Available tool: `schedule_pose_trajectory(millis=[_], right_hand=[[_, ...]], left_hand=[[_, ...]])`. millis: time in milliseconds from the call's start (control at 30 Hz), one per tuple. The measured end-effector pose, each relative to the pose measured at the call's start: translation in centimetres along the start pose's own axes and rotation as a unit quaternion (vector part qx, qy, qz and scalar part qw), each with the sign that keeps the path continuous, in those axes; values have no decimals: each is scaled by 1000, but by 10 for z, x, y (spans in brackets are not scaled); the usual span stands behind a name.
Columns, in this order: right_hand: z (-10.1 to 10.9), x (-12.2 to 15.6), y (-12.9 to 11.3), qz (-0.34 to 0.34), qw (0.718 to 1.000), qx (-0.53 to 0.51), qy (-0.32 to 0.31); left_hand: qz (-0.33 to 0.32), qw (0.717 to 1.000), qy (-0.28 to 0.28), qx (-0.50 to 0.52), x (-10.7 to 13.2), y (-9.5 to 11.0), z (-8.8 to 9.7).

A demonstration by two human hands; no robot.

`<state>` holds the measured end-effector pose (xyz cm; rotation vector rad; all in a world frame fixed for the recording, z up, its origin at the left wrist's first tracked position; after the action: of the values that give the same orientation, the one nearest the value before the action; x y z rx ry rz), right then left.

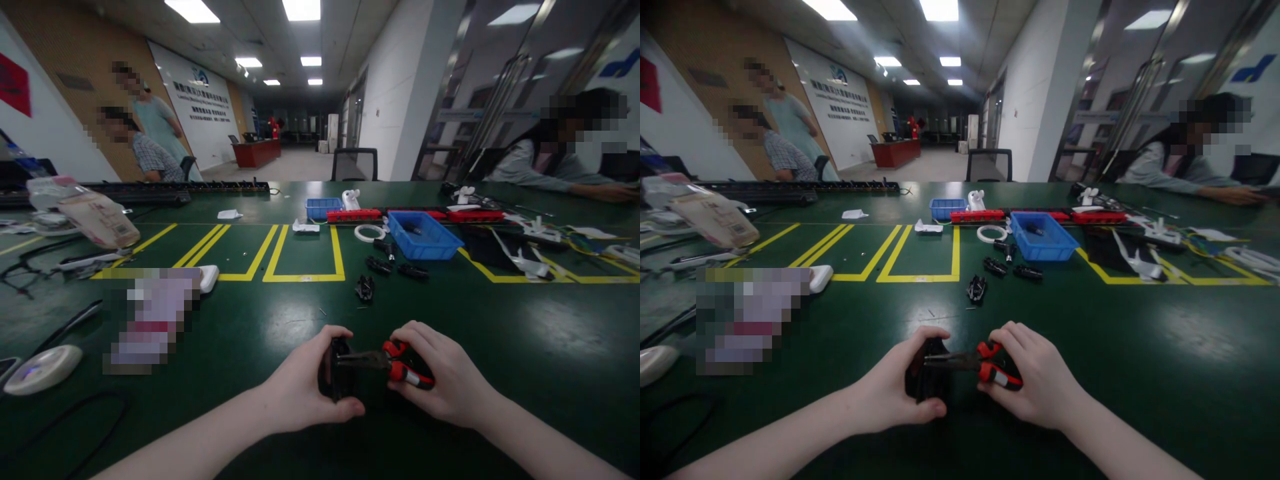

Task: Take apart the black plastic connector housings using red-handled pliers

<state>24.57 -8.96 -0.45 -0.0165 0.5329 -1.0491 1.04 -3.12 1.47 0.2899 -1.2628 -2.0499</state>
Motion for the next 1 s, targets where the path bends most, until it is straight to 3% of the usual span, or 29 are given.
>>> schedule_pose_trajectory(millis=[167, 333, 467, 667, 1000], right_hand=[[-3, 3, 3, -7, 999, -15, 34], [-10, 0, 11, 54, 996, 10, 76], [-13, -7, 7, 78, 993, 21, 80], [-13, -21, 1, 56, 995, 41, 78], [-23, -48, 9, 111, 985, 22, 129]], left_hand=[[-20, 998, 25, 52, -6, -16, -8], [-69, 997, 21, 13, -18, -38, -11], [-70, 996, 59, -14, -11, -29, -9], [-62, 997, 48, -7, -2, -8, -4], [-59, 996, 46, 43, -6, -7, -3]])
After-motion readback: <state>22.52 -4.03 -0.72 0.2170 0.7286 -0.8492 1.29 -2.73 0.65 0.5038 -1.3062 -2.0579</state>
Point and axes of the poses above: each hand's wrist, its own x-axis away from the middle knuckle, its own z-axis out of the back of the hand, y = z × x, the point moved 1 cm from there along -x, towards the middle knuckle, and after that the axes turned 3 degrees about z, right-handed, at the moved point
